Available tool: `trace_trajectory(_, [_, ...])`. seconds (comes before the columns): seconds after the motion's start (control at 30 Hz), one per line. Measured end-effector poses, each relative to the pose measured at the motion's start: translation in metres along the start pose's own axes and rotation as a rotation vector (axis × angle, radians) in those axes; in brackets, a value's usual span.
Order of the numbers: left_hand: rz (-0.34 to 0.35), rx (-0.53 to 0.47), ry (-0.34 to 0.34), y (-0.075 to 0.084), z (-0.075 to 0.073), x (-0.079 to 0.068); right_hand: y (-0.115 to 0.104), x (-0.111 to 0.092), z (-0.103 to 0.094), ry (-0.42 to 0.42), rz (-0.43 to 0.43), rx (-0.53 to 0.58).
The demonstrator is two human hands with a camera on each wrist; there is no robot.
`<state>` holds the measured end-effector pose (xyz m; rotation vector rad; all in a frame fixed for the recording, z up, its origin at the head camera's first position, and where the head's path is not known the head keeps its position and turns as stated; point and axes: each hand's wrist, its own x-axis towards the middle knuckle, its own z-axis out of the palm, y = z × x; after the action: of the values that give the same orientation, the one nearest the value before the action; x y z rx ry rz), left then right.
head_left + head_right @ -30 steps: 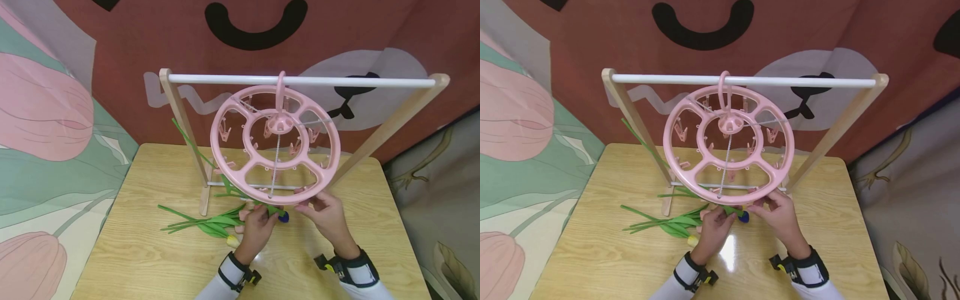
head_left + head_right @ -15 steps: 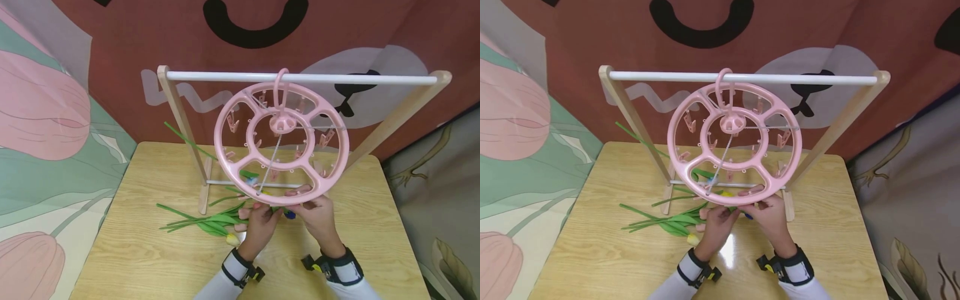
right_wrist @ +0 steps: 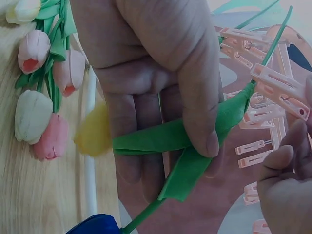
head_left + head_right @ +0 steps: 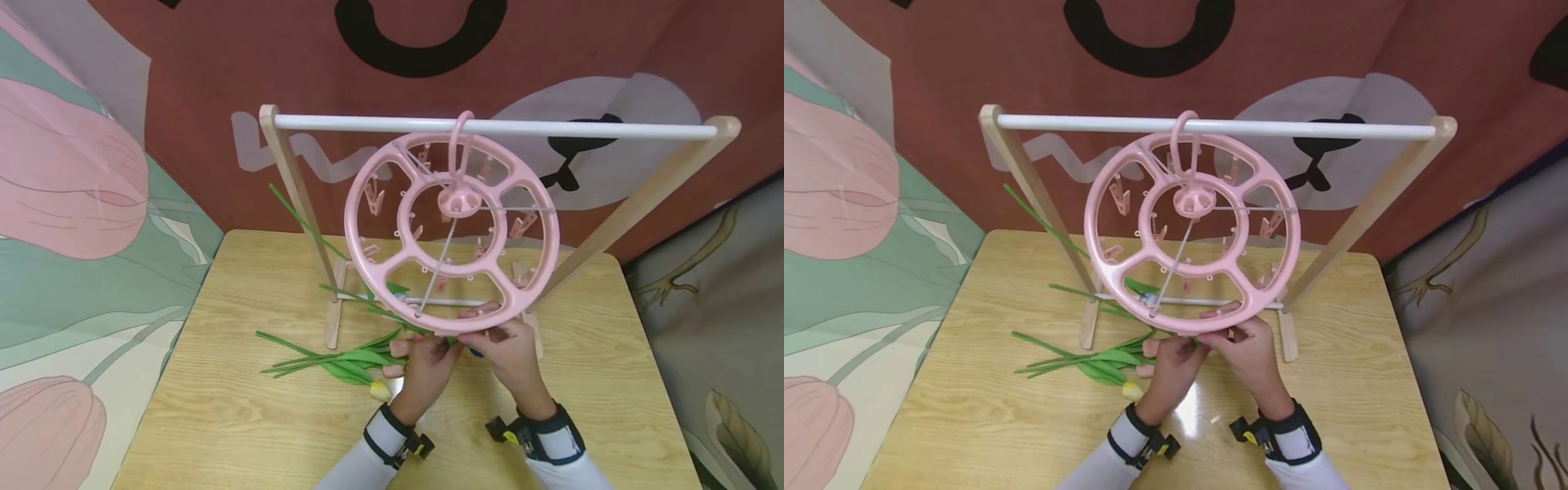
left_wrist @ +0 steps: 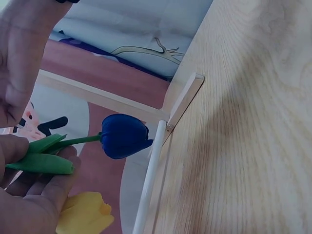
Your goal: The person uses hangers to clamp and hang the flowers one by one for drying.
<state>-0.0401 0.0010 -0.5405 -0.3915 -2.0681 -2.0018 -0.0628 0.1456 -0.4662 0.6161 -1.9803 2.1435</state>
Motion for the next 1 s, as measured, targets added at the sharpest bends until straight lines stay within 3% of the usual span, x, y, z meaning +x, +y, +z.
trace_trajectory(0.23, [-0.022, 0.001, -0.008, 0.002, -0.003, 0.0, 0.002, -0.002, 0.001, -0.055, 0.035, -0.078])
trace_trajectory(0.37, [-0.046, 0.107, -0.035, 0.002, -0.009, -0.001, 0.004, -0.005, -0.001, -0.033, 0.057, -0.146])
trace_trajectory(0.6, [-0.058, 0.12, -0.113, 0.007, -0.021, -0.001, 0.005, -0.01, -0.006, 0.001, 0.086, -0.193])
trace_trajectory(0.77, [-0.027, 0.168, -0.118, 0.011, -0.032, -0.003, 0.007, -0.013, -0.01, -0.007, 0.086, -0.167])
trace_trajectory(1.0, [-0.127, 0.15, -0.147, 0.017, -0.058, -0.012, 0.009, -0.021, -0.014, -0.029, 0.101, -0.043])
